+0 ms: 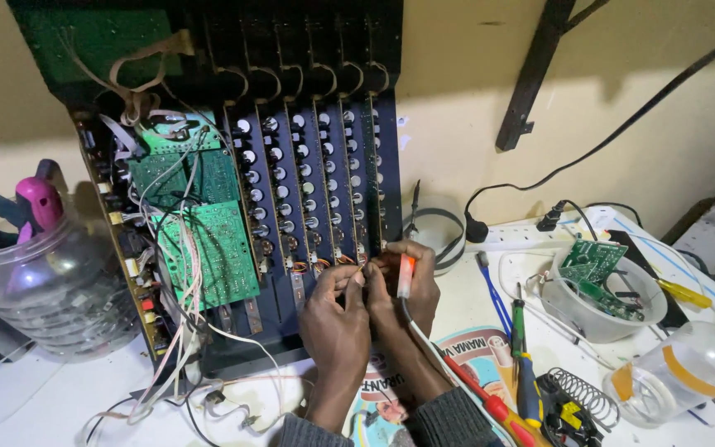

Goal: Soldering electronic components on an audio mixer circuit board using a soldering iron and solder wire.

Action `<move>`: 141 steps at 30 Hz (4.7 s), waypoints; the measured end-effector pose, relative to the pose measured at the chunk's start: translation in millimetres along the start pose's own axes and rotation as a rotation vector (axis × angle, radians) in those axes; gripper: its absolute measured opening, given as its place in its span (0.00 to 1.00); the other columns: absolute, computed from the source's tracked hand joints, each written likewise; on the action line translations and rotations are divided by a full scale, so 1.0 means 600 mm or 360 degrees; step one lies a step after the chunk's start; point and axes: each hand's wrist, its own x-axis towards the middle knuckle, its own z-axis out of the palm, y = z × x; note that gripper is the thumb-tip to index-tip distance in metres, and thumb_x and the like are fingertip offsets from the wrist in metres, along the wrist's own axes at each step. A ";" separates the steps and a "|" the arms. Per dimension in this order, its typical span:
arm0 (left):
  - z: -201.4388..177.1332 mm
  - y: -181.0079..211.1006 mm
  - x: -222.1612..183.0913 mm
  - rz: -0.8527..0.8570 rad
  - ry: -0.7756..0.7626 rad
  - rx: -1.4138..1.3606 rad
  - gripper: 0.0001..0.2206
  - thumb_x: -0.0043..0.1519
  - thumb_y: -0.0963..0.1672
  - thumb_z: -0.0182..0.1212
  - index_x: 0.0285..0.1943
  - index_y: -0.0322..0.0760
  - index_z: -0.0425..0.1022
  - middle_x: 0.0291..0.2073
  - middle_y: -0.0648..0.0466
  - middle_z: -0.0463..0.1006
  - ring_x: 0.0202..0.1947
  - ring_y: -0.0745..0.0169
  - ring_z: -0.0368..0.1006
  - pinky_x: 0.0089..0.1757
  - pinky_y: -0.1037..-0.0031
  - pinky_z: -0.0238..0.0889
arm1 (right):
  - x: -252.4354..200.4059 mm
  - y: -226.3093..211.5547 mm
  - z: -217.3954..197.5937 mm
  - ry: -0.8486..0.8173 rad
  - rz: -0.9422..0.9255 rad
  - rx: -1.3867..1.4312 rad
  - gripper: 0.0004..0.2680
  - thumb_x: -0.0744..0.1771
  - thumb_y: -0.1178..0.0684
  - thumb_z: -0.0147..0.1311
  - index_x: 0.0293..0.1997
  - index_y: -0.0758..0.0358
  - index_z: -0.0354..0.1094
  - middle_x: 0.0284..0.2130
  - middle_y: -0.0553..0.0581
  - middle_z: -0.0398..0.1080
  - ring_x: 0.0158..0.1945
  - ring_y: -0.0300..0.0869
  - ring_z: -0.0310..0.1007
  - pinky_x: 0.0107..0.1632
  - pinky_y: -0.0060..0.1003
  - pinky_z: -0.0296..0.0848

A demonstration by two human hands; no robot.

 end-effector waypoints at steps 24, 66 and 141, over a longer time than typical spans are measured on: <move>-0.009 0.011 0.000 -0.0124 -0.0095 -0.0103 0.03 0.62 0.44 0.62 0.38 0.43 0.79 0.35 0.57 0.85 0.37 0.62 0.80 0.40 0.69 0.73 | -0.010 0.010 -0.012 0.0082 -0.0512 -0.0002 0.08 0.63 0.60 0.57 0.44 0.60 0.69 0.35 0.55 0.81 0.38 0.41 0.84 0.44 0.33 0.80; 0.063 -0.057 0.006 0.0469 0.0480 0.0625 0.03 0.62 0.42 0.70 0.38 0.48 0.82 0.32 0.57 0.85 0.27 0.62 0.79 0.28 0.65 0.73 | -0.038 0.033 -0.143 0.0095 0.0657 0.0713 0.12 0.60 0.58 0.60 0.45 0.72 0.78 0.39 0.66 0.82 0.42 0.50 0.82 0.45 0.38 0.81; 0.062 -0.047 0.003 0.0324 0.0456 0.0634 0.03 0.62 0.43 0.70 0.40 0.49 0.82 0.31 0.57 0.85 0.27 0.60 0.80 0.25 0.64 0.72 | -0.040 0.032 -0.139 0.0100 0.0609 0.0689 0.10 0.62 0.55 0.59 0.41 0.73 0.77 0.33 0.69 0.82 0.38 0.55 0.87 0.45 0.44 0.85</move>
